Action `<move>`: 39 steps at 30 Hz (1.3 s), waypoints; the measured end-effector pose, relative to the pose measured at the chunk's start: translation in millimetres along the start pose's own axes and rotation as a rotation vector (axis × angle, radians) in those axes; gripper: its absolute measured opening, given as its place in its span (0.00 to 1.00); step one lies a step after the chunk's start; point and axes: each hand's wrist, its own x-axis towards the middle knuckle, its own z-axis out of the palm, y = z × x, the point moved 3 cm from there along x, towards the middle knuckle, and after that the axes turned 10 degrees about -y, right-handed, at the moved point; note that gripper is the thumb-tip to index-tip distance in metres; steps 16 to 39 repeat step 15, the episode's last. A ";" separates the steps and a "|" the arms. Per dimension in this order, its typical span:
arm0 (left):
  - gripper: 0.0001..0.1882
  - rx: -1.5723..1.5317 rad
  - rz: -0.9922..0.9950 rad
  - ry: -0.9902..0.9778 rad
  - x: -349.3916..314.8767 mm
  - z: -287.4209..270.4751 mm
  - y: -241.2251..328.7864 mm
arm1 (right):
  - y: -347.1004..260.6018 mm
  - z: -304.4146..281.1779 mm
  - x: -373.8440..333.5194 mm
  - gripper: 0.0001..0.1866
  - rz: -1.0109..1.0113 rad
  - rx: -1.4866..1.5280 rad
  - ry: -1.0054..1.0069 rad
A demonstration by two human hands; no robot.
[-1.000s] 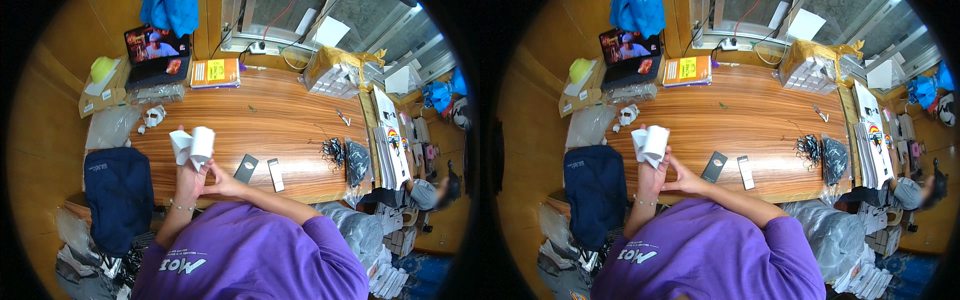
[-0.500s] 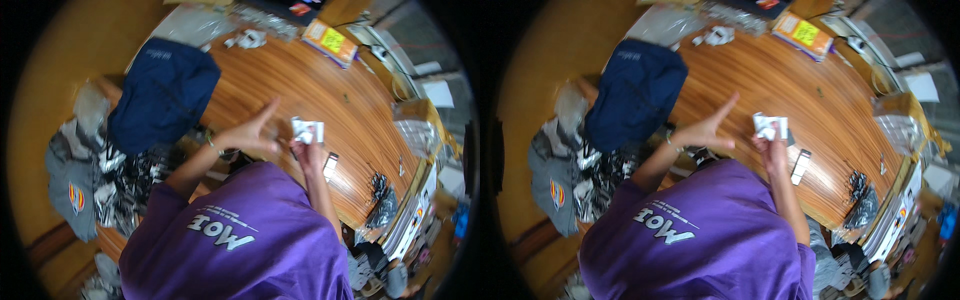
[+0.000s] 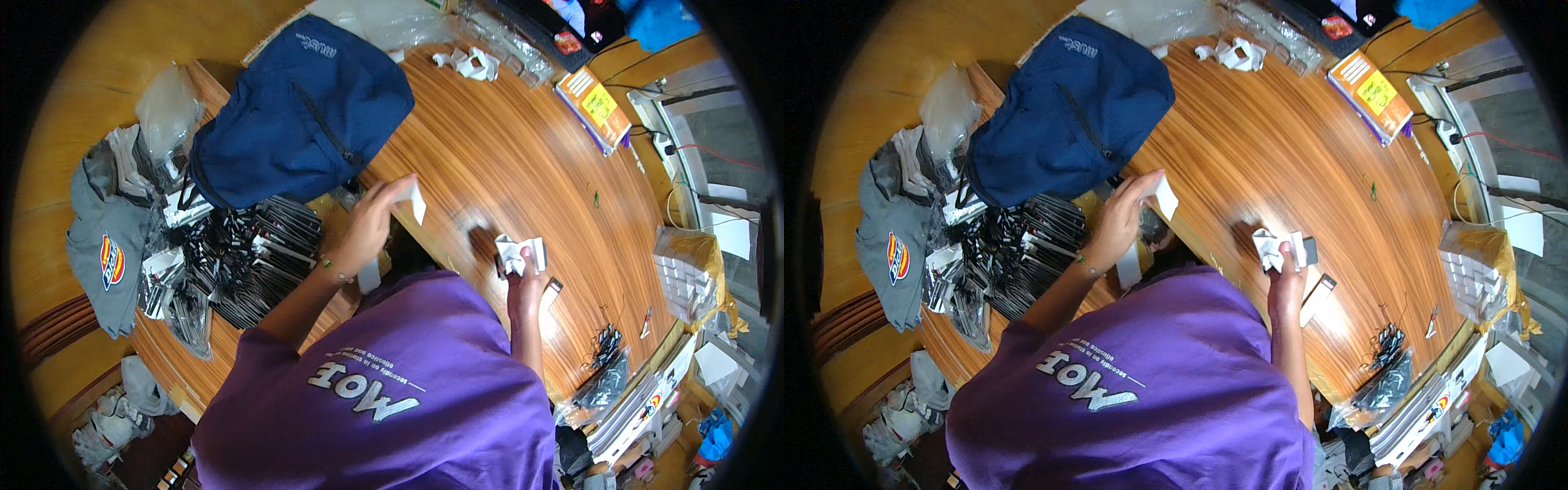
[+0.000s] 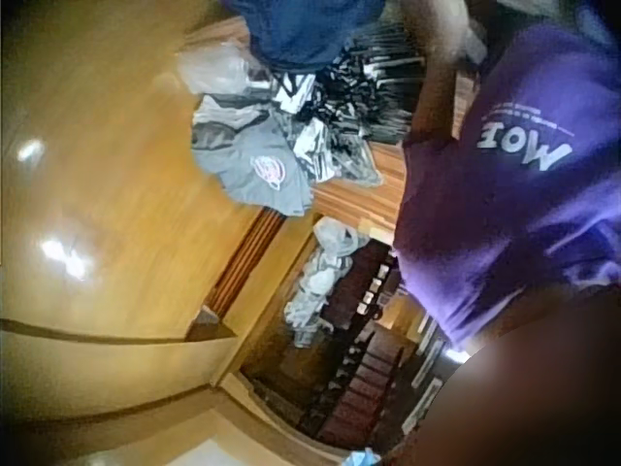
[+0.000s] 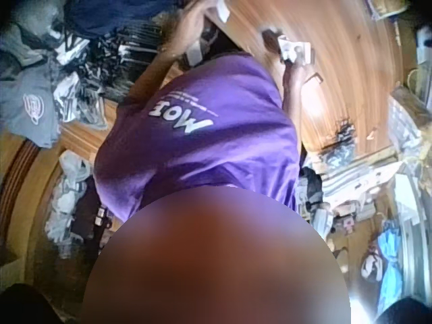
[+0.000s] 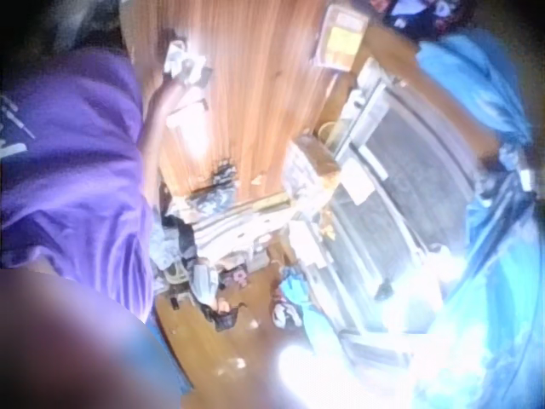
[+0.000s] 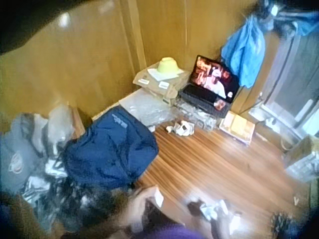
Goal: The person gathers a large bundle of black tags with attached strings from a wooden table, aligns them, and ties them together using a small string. The person then moves a phone and other items on the table to clear space.
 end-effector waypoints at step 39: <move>0.39 -0.297 0.605 -0.219 81.5 87.8 63.0 | -8.3 31.5 19.6 0.22 0.095 0.277 -0.128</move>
